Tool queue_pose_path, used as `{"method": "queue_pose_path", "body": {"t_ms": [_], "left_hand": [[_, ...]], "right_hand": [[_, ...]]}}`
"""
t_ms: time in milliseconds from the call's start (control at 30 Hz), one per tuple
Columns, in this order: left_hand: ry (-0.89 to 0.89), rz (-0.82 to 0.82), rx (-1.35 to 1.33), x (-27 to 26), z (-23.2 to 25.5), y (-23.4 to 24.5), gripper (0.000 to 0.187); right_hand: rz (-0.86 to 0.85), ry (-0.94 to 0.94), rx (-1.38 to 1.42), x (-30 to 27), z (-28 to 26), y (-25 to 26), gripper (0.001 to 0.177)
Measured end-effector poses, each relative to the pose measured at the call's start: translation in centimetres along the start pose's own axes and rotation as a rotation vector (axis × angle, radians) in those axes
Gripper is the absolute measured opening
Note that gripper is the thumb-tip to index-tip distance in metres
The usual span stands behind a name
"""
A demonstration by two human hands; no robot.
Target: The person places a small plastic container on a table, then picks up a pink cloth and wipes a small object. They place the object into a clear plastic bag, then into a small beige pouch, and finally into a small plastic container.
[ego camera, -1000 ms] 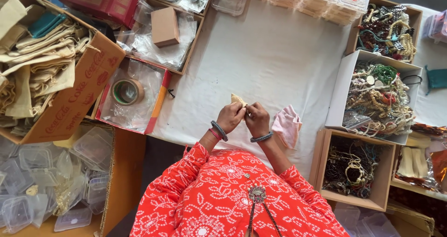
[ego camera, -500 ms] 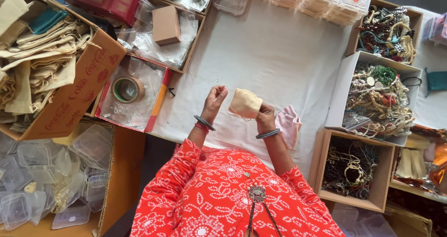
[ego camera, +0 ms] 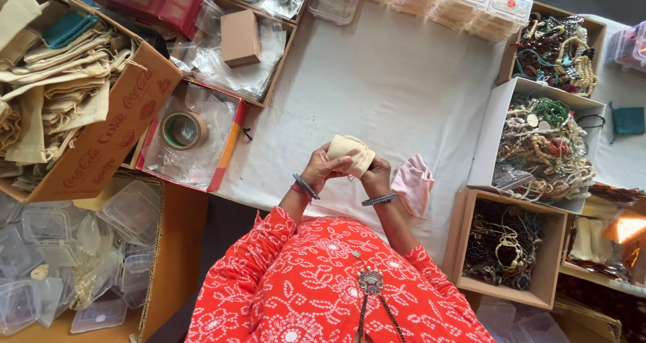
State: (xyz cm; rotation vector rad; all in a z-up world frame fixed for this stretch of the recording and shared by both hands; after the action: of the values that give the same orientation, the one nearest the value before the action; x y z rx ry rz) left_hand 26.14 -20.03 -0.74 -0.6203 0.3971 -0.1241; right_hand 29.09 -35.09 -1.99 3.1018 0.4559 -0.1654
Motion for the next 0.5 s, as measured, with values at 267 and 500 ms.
{"method": "queue_pose_path", "body": {"t_ms": [267,500], "left_hand": [[-0.081,0.051,-0.172,1.8,-0.6,1.8,0.046],[-0.031,0.051,-0.224,2.0,-5.0,0.6,0.032]], "right_hand": [[-0.202,0.042,0.039,0.8,-0.6,-0.6,0.019],[0.131,-0.184,0.630,0.0,4.5,1.0,0.017]]}}
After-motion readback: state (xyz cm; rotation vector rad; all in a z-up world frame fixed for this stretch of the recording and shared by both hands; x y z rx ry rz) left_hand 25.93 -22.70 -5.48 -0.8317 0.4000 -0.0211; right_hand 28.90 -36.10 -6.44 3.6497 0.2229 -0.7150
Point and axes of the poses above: each hand's wrist, its own x-axis towards the middle knuckle, its own y-axis out of the back of the hand, z = x × y, the point moved 9 cm from there along x, towards the middle knuckle, and after that the axes turned 6 degrees about -z, right-handed, at the moved point
